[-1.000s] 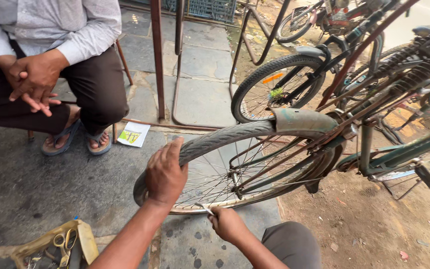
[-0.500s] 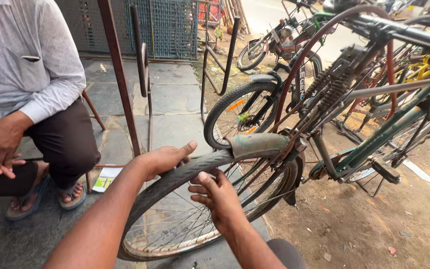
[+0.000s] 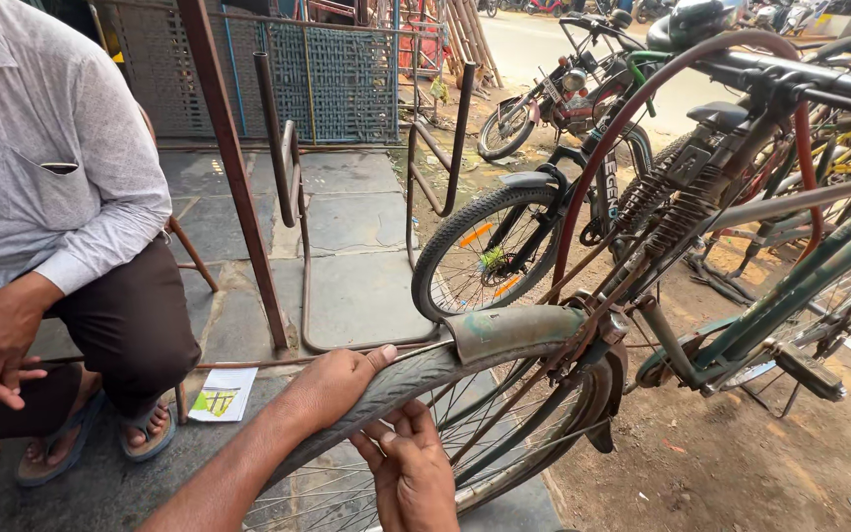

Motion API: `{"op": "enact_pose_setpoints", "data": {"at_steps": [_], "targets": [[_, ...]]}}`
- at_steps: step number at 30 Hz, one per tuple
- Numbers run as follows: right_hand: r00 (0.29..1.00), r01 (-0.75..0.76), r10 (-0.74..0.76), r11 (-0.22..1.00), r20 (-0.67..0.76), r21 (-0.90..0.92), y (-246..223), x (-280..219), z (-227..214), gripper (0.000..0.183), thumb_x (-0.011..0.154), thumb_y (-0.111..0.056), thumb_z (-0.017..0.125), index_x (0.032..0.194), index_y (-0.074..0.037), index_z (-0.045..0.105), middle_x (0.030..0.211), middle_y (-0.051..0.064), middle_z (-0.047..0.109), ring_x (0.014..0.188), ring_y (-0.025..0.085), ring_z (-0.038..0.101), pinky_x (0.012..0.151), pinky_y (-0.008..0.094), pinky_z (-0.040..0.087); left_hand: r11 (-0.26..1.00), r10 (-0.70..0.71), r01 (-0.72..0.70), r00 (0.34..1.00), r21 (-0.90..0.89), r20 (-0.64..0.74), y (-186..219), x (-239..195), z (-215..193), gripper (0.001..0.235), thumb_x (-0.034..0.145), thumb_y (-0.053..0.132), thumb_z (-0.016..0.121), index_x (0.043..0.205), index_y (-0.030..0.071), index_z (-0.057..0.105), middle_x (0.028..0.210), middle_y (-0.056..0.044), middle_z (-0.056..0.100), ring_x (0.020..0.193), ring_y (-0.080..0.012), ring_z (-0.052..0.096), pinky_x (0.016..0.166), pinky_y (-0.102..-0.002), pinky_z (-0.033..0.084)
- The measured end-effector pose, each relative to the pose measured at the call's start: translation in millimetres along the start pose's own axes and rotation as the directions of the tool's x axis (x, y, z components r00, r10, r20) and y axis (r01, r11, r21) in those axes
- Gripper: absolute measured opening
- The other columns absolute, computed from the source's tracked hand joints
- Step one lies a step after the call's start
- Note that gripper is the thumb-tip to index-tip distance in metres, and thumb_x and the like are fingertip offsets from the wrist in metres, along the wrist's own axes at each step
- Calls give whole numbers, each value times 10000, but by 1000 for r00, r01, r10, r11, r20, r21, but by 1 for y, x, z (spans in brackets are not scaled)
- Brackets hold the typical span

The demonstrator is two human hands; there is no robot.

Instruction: The person uses a metal tool to pry the tire bead off the rim of a bicycle wheel. They then pull the inner tube out from between the tire and the rim by hand.

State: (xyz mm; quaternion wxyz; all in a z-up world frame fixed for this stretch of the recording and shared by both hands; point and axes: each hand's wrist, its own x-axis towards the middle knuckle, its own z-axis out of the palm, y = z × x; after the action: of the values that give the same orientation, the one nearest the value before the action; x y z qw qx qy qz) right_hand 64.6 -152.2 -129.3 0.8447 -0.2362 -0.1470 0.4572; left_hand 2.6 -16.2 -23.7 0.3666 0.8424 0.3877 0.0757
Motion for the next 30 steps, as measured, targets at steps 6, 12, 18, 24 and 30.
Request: {"op": "enact_pose_setpoints", "data": {"at_steps": [6,12,18,24,30], "targets": [[981,-190,191,981,42,-20,5,36,-7,212,963,-57,607,1172,-24,613,918,96,749,737,191,729,674,324,606,977,-35,89,962,192,-270,10,-2,-5,730,913,728,434,898,99,802,810,-202,756,882,-393,740,829,-511,567],[993,-76,90,982,74,-175,14,50,-4,54,949,1,667,937,22,715,753,90,735,547,162,641,458,277,497,961,-1,115,909,250,-417,14,-9,0,725,913,736,448,866,92,781,761,-213,737,852,-427,723,784,-543,566],[1000,8,-9,993,-3,-121,20,34,3,174,999,-120,618,1103,16,651,860,106,743,611,157,660,466,277,509,990,-130,136,980,33,-152,1,3,-5,740,889,744,487,856,76,803,688,-164,754,724,-291,778,736,-449,600],[1000,-14,14,1000,-4,-17,19,7,-9,265,934,-143,631,1183,-53,623,897,89,727,708,182,686,661,332,571,894,-149,215,970,-393,192,-14,0,0,673,879,638,606,918,-5,803,686,-130,748,622,-233,710,610,-378,574],[999,-34,34,999,11,3,21,4,-45,103,984,-163,641,1045,-111,576,809,7,616,630,143,542,624,315,449,973,-62,78,995,-215,83,-16,9,-7,699,839,681,601,939,26,822,738,-124,793,675,-220,749,693,-355,579]]}}
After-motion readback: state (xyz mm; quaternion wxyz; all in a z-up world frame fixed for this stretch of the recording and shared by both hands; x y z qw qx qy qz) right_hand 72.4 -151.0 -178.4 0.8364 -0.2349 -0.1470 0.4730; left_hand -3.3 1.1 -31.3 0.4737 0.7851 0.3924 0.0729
